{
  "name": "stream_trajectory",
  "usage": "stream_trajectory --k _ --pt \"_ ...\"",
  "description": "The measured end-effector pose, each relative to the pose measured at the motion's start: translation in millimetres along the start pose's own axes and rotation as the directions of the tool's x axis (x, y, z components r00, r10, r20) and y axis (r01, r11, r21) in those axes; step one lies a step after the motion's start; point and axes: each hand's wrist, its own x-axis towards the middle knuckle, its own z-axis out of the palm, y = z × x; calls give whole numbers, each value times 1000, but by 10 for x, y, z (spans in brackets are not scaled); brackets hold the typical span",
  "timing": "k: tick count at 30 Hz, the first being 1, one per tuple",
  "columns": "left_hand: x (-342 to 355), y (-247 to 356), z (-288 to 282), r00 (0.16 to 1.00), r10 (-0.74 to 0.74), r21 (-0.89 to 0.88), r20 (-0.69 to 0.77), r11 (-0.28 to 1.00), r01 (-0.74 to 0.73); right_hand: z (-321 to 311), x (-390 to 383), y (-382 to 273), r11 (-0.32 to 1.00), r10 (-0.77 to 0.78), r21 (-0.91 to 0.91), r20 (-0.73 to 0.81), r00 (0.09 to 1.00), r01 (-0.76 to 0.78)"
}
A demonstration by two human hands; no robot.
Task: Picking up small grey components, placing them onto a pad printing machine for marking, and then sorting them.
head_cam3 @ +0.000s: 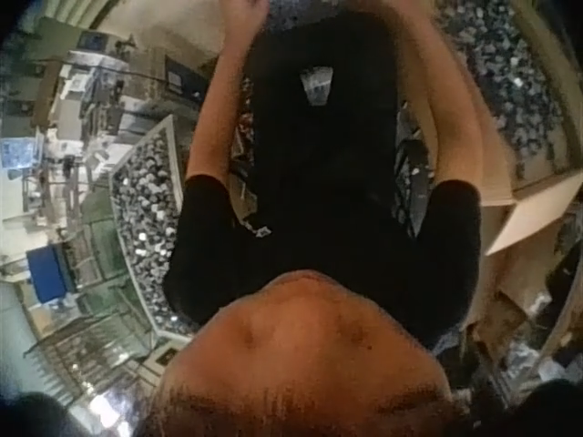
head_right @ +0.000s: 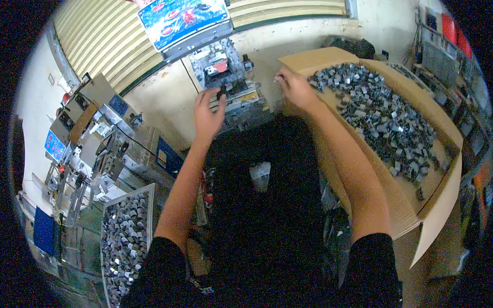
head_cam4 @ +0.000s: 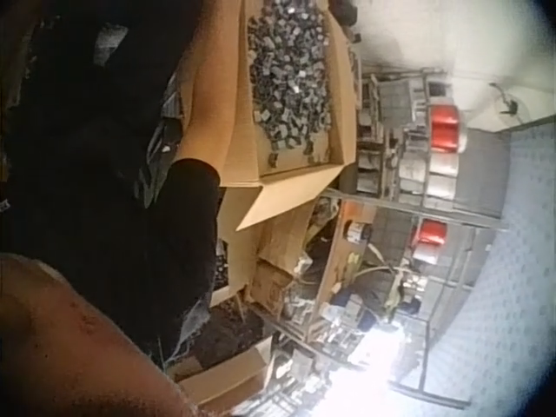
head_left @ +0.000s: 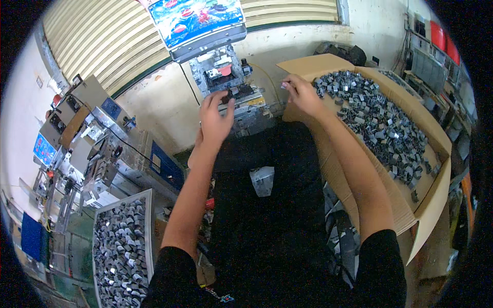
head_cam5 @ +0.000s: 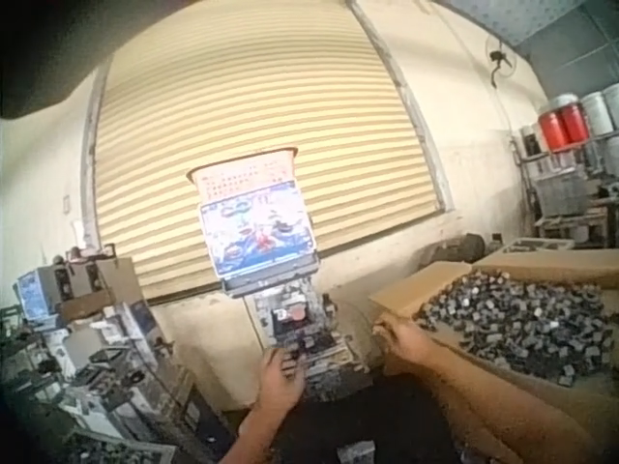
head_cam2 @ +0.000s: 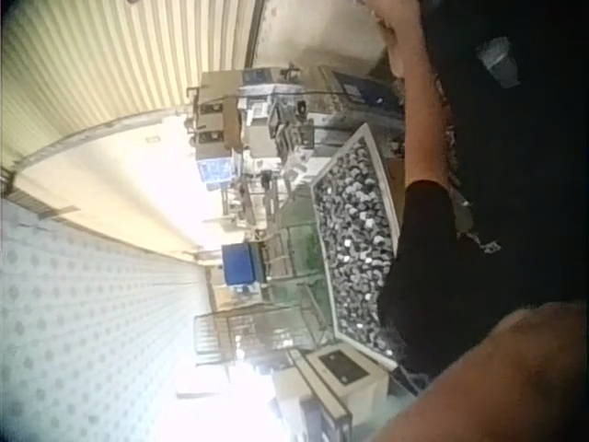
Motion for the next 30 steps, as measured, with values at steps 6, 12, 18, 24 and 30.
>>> stream_trajectory --k 6,12,18,24,30 --pt "461 -419 236 814 -302 63 496 948 313 100 225 -235 981 -143 -128 54 988 149" --pt "362 -385 240 892 -270 -86 361 943 321 491 527 -363 909 301 269 102 948 -317" --pt "199 -256 65 965 -263 -305 -12 920 247 1120 816 -486 884 341 286 146 929 -370" --pt "-731 120 -684 987 -159 -134 7 978 158 1257 829 -371 931 365 -19 92 926 -365" --pt "-1368 -213 -1457 748 -663 -278 -29 724 631 1415 898 -372 921 384 -105 96 918 -374"
